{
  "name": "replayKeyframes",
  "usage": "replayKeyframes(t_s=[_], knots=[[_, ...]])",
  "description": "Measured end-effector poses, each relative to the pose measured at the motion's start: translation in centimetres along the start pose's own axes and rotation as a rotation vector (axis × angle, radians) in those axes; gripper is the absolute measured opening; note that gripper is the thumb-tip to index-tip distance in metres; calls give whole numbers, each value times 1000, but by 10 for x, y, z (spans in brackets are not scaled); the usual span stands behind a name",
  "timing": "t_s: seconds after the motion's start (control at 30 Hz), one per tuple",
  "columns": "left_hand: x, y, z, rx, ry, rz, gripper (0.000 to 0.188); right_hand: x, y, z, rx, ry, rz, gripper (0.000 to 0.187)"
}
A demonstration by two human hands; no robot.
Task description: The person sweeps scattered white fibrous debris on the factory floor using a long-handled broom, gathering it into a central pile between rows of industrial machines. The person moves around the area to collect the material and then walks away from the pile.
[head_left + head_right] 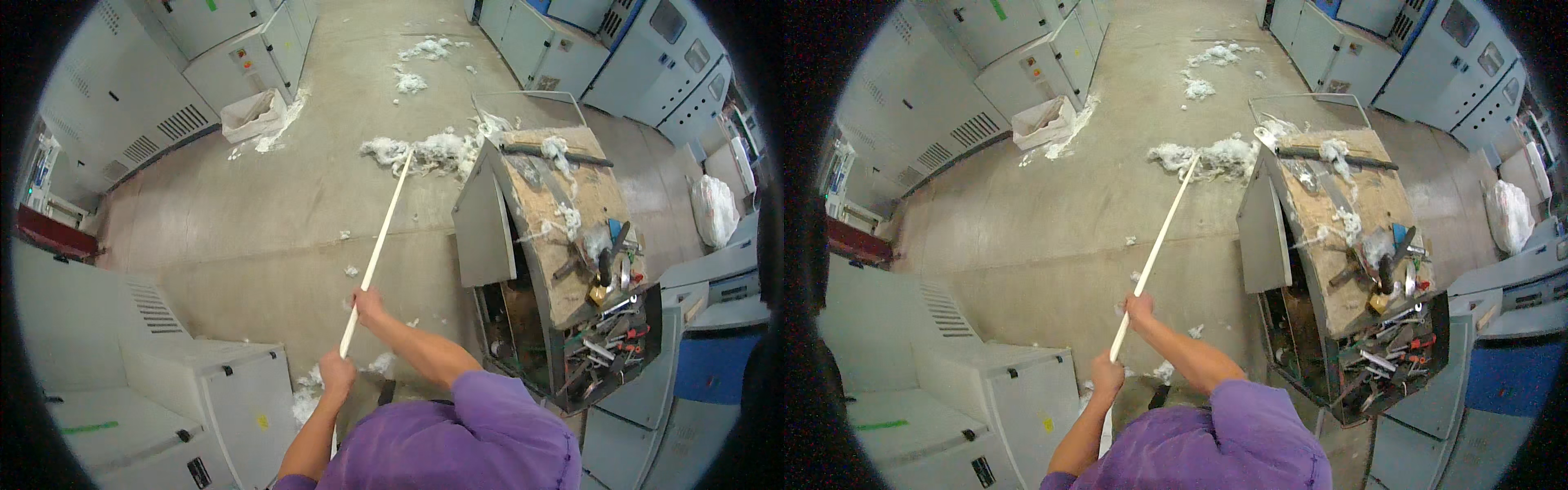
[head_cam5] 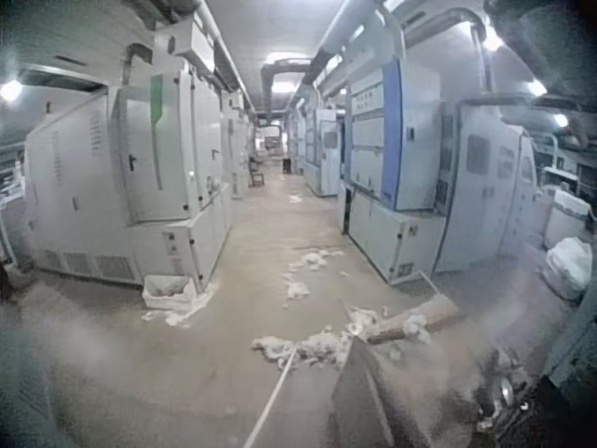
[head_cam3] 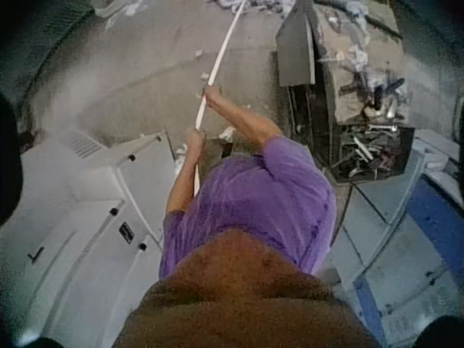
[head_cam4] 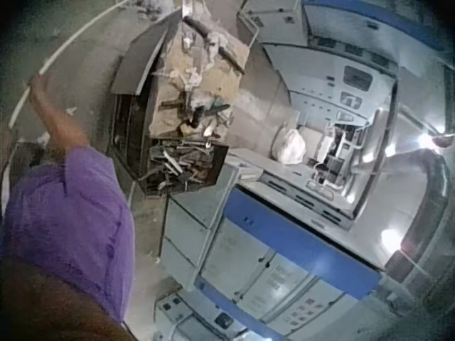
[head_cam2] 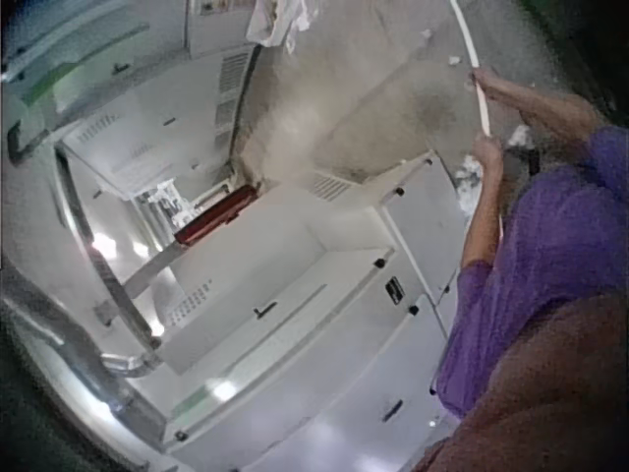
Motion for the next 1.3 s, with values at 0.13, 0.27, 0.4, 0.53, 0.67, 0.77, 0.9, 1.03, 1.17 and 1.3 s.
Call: replayKeyframes(t_s=[0.13, 0.27, 0.4, 0.53, 0.67, 0.77, 0.9, 1.03, 1.17, 1.3], knots=[[94, -15, 2, 111, -95, 111, 19, -75, 0, -19, -131, -353, 66, 13], [177, -48, -2, 262, -276, 236, 23, -153, 61, -35, -628, -831, 66, 21], [190, -63, 81, 296, -426, 163, 34, -169, 57, 34, -772, -685, 119, 19], [147, -23, 234, 65, -415, 175, 20, -141, -36, 156, -585, -148, 78, 16], [66, 65, 374, -69, -565, -126, 25, -92, -156, 240, -346, 110, 397, 17], [12, 144, 462, -283, -871, -223, 32, -45, -232, 277, -159, 240, 194, 18], [-5, 185, 565, -253, -1003, -469, 34, 33, -321, 320, 64, 371, -91, 19], [-10, 154, 667, -82, -987, -458, 24, 125, -343, 348, -137, 618, -239, 24], [9, 60, 736, 264, -792, -512, 22, 191, -332, 398, -337, 634, -280, 27], [55, -35, 737, 694, -680, -505, 26, 224, -354, 446, -357, 766, -419, 31]])
Point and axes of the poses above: each hand's wrist, its own z-axis towards the middle knuckle, its own x-axis out of the back of the hand, y = z × x, the point moved 8 cm from there along z, towards the middle knuckle, and after that the axes turned 8 degrees about -y, right-handed, at the moved point
